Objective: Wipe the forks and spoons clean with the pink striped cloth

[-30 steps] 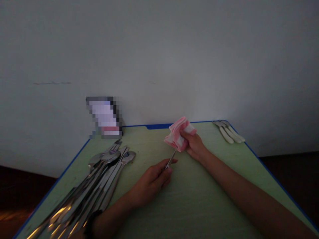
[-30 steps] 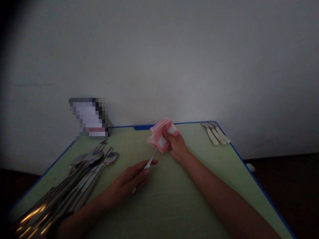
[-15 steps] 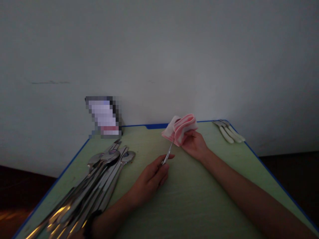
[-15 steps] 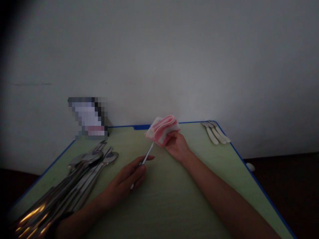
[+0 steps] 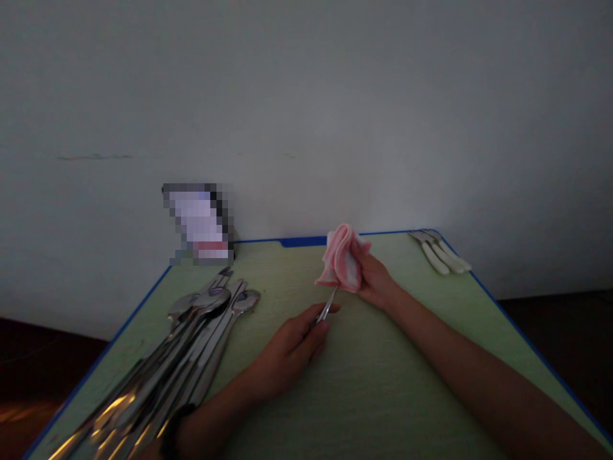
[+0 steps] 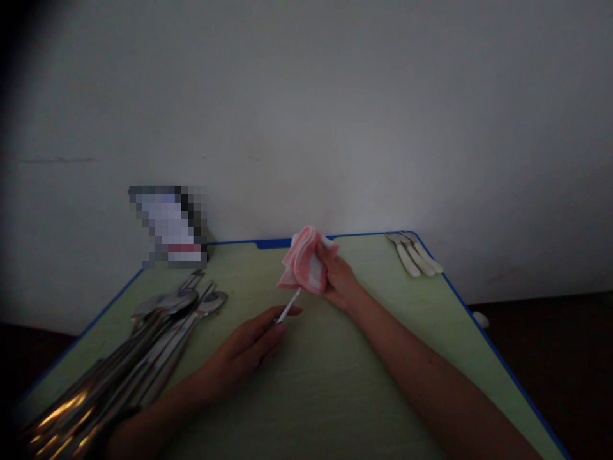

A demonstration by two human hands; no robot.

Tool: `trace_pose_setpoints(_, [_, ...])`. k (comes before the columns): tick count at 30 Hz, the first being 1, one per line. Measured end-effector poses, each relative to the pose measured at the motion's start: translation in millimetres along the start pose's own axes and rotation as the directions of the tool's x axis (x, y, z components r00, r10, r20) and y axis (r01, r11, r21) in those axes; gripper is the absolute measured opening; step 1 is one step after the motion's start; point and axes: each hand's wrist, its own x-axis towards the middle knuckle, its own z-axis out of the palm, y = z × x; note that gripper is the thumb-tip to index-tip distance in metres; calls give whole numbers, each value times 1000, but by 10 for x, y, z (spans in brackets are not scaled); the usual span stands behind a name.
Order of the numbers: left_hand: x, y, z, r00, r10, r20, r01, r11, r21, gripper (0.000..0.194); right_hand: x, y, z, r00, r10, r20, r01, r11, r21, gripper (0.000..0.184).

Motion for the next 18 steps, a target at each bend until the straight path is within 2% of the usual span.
trace_pose_setpoints(5, [-1, -52, 19, 1000, -3, 6, 3, 999, -49, 40, -37, -19, -35, 999, -8, 36, 13, 991, -135, 28])
trace_pose_setpoints(9, [-5, -77, 32, 999, -40, -13, 38, 991, -127, 42, -32, -36, -76, 991, 54, 125, -20, 966, -260, 31])
trace_pose_setpoints(11, [-4, -69, 28, 999, -46, -20, 44, 993, -109, 42, -25, -34, -79, 988, 59, 141, -17, 960, -281, 33])
trace_pose_setpoints(15, [2, -39, 7, 999, -30, -36, 32, 999, 42, 40, -8, 3, -56, 998, -56, 27, 60, 968, -244, 31])
trace_pose_setpoints(18, [7, -28, -3, 998, 26, -61, -17, 989, 149, 36, 5, 42, -25, 987, -140, -77, 118, 963, -242, 30])
